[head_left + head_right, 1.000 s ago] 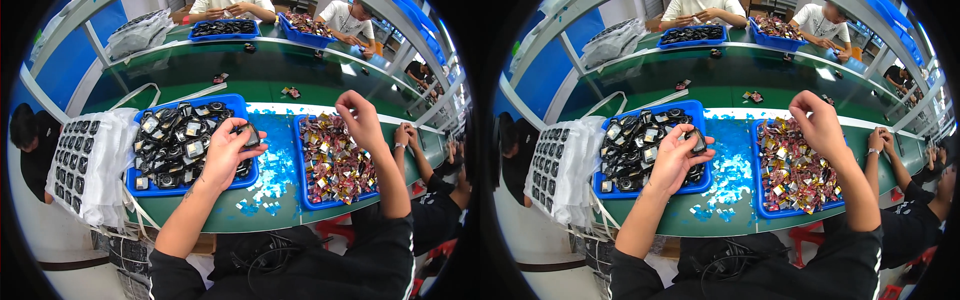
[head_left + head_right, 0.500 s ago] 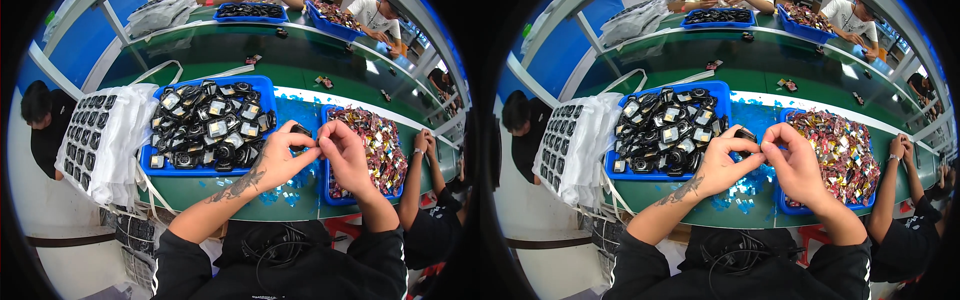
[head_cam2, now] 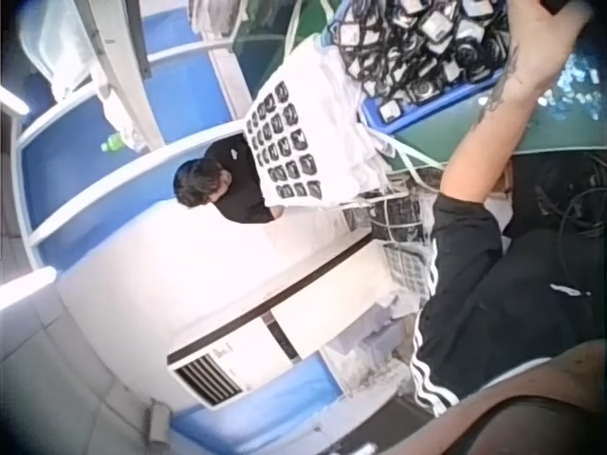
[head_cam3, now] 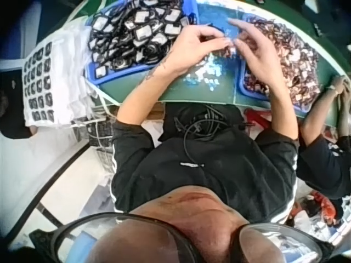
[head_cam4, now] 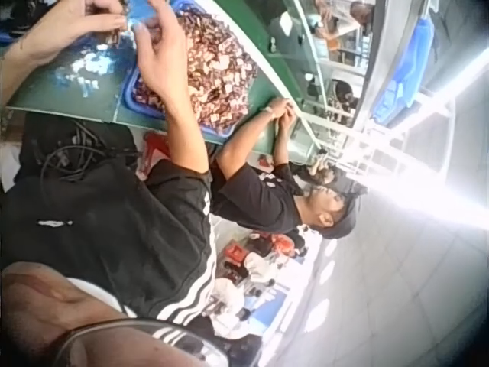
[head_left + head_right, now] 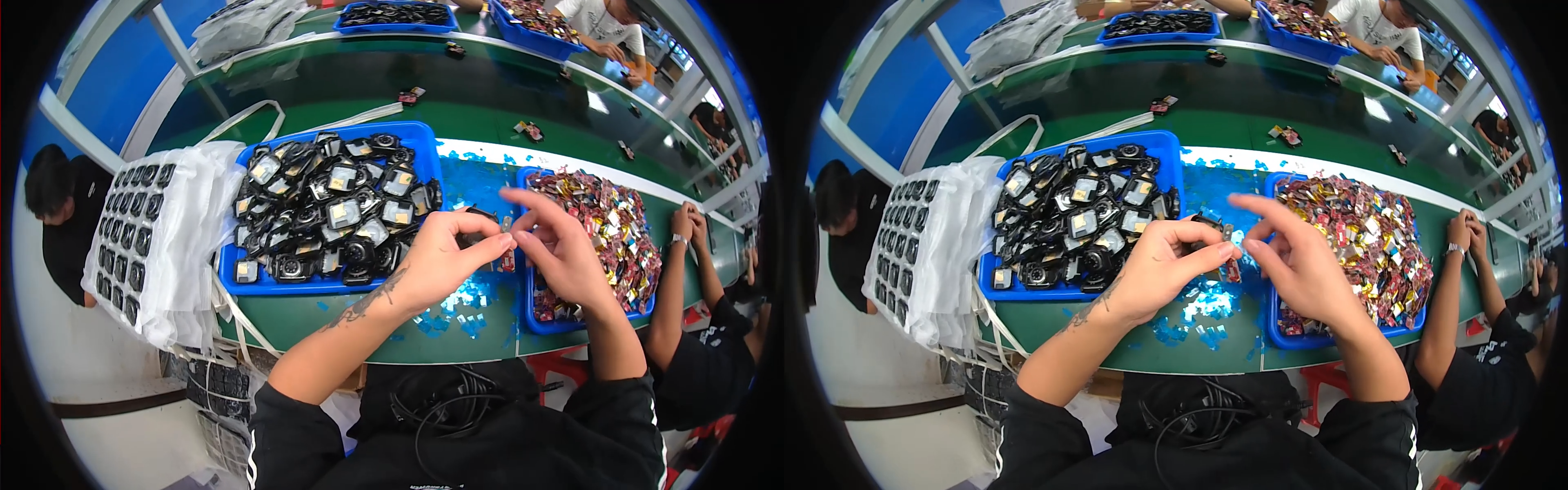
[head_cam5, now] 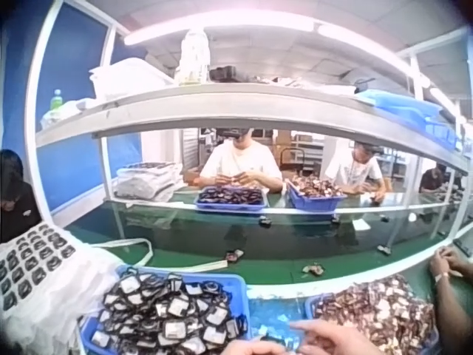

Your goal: Assembling small electronic components and organizing them into trays on a production line.

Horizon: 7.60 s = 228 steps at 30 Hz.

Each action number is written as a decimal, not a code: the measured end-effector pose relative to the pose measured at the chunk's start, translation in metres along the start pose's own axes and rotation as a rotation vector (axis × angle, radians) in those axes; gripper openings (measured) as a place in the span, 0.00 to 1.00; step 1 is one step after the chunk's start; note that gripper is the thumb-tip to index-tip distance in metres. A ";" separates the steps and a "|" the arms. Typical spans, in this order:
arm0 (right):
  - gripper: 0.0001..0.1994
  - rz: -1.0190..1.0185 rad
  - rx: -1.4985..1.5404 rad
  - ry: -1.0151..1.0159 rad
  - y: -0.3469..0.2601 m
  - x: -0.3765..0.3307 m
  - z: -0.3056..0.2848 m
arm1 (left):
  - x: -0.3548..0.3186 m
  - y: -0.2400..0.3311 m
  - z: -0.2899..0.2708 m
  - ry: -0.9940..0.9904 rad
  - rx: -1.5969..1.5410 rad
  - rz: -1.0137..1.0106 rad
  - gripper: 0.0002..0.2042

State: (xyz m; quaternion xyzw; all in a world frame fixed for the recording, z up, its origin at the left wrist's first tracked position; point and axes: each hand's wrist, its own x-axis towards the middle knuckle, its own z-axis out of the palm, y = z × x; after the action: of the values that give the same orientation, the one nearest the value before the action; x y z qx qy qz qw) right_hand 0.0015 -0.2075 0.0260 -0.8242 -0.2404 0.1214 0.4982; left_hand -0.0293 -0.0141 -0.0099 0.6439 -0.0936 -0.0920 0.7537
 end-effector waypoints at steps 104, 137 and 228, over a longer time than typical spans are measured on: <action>0.16 -0.456 -0.358 0.368 -0.001 -0.033 0.033 | -0.004 -0.013 0.030 0.144 -0.312 0.254 0.22; 0.12 0.037 0.487 0.347 0.007 -0.032 0.023 | -0.011 -0.012 0.029 0.080 -0.161 0.091 0.15; 0.09 -0.324 -0.129 0.162 -0.005 -0.010 0.004 | -0.007 0.001 0.012 0.156 0.256 0.263 0.06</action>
State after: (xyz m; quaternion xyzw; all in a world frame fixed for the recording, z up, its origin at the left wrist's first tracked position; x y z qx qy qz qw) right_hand -0.0101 -0.2075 0.0285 -0.8119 -0.3364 -0.0429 0.4751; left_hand -0.0386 -0.0237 -0.0077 0.7218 -0.1290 0.0699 0.6764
